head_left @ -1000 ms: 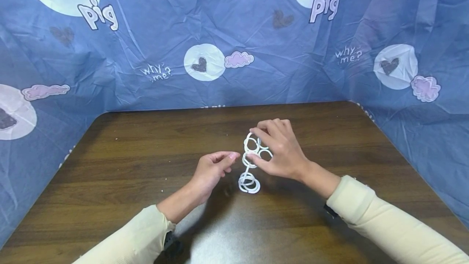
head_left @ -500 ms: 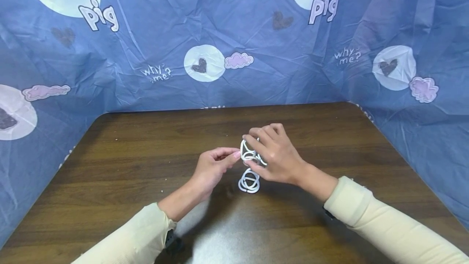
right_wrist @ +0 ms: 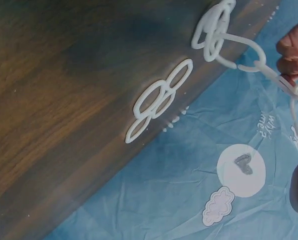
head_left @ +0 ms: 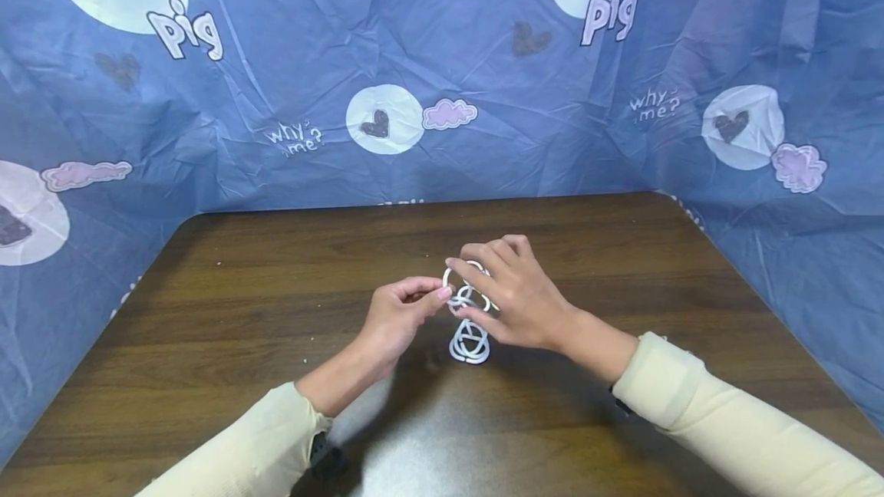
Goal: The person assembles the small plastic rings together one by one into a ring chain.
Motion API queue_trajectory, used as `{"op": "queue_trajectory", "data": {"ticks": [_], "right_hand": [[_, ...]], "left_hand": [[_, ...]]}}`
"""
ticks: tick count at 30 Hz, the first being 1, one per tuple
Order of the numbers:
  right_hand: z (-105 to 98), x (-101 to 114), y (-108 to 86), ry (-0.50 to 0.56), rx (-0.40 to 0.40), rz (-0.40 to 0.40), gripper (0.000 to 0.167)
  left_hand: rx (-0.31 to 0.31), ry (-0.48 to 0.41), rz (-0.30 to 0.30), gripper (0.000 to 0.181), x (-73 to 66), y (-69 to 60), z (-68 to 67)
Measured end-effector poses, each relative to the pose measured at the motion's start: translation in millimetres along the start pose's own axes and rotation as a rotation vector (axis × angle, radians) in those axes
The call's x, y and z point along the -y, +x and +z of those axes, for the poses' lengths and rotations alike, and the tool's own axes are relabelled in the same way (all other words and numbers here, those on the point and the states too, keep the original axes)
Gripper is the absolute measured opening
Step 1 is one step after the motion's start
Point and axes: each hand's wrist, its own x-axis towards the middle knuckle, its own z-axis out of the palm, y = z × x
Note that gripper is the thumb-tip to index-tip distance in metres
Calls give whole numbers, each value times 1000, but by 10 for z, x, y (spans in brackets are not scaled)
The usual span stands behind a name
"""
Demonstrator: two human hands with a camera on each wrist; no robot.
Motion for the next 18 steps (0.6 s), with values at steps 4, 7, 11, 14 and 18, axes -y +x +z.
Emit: {"op": "queue_trajectory", "data": {"ticks": [4, 7, 11, 14, 18], "right_hand": [[-87, -25, 4, 98, -9, 72, 62], [-143, -98, -12, 134, -24, 136, 57], [-149, -232, -84, 161, -31, 233, 51], [-126, -318, -164, 177, 7, 308, 52], [-101, -396, -269, 185, 136, 393, 56]], "left_hand": [[-8, -3, -4, 19, 5, 6, -48], [-19, -10, -6, 18, 8, 10, -70], [-24, -19, -17, 18, 13, 13, -83], [-24, -22, -17, 18, 19, 15, -85], [-26, -25, -12, 18, 16, 16, -89]]}}
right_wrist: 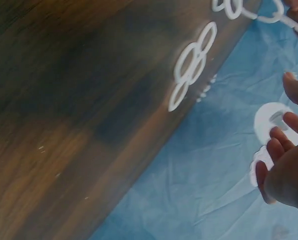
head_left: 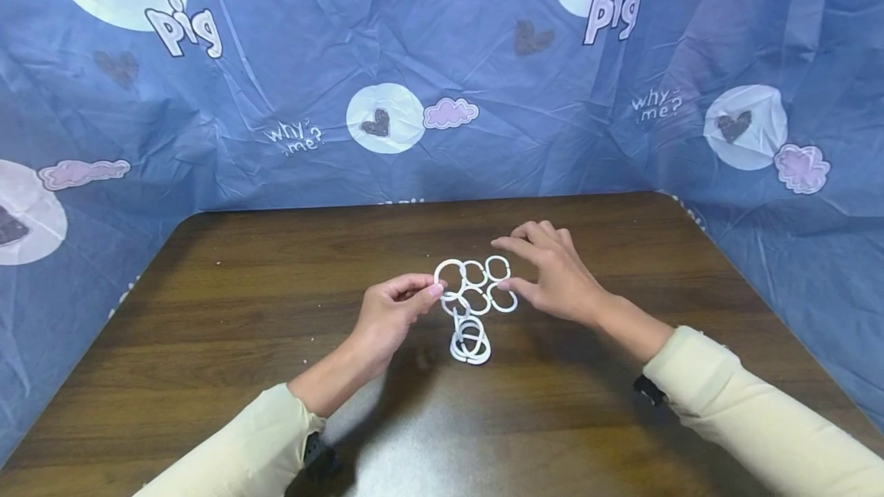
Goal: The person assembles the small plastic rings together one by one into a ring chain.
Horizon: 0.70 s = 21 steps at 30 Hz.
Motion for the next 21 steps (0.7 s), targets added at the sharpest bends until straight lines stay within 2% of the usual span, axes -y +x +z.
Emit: {"op": "queue_trajectory", "data": {"ticks": [6, 9, 14, 21], "right_hand": [[25, -124, -83, -22, 208, 124, 62], [46, -169, -113, -22, 280, 166, 64], [94, -209, -134, -7, 332, 181, 66], [178, -239, -137, 3, 355, 181, 66]], "left_hand": [[-10, 3, 0, 18, -11, -1, -15], [-12, -3, -2, 18, -16, -1, -20], [-13, -5, 3, 16, -20, -5, -23], [-10, -8, 0, 18, -29, -16, -26]]}}
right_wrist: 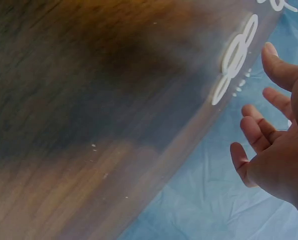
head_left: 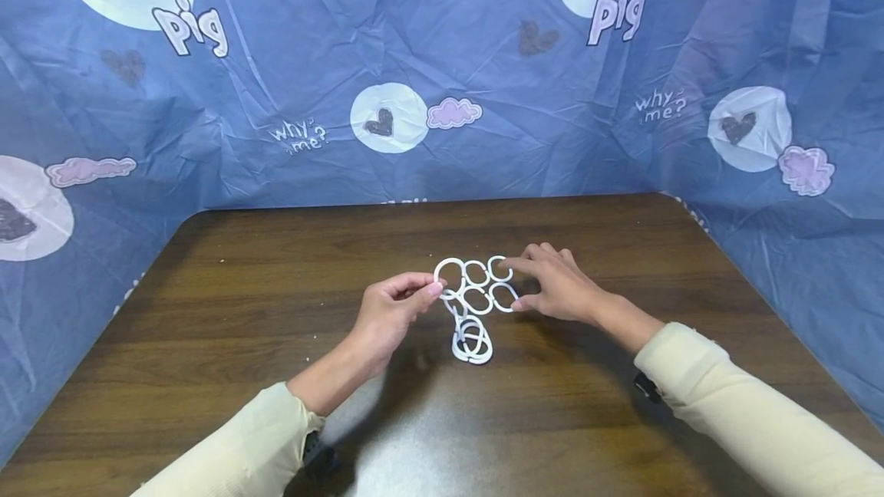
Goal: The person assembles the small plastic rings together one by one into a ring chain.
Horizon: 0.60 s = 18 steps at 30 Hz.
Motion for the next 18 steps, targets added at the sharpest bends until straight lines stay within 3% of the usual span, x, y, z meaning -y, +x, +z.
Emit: {"op": "queue_trajectory", "data": {"ticks": [5, 18], "right_hand": [[66, -37, 18, 13, 23, 12, 62], [181, -85, 72, -67, 101, -31, 60]], "left_hand": [[2, 8, -3, 18, 12, 4, -4], [7, 5, 2, 18, 27, 6, -4]]}}
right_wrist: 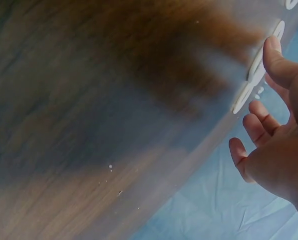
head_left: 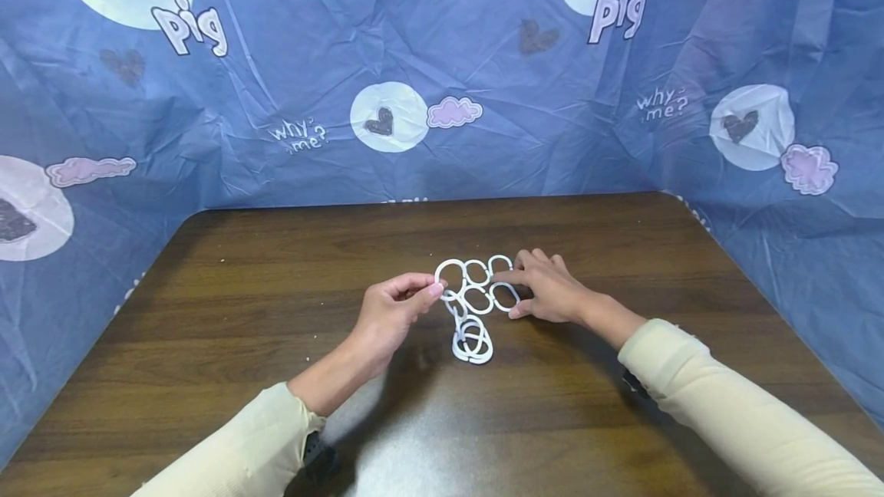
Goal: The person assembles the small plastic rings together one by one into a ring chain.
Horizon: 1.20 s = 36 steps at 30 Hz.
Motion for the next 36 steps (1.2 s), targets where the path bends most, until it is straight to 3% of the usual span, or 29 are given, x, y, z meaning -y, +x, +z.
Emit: {"op": "queue_trajectory", "data": {"ticks": [11, 24, 36], "right_hand": [[43, -4, 19, 11, 13, 2, 53], [26, -18, 69, 67, 42, 54, 57], [102, -29, 44, 48, -63, -31, 53]], "left_hand": [[5, -7, 3, 19, 22, 9, -8], [2, -1, -6, 18, 14, 13, 2], [-1, 0, -16, 17, 4, 0, -3]]}}
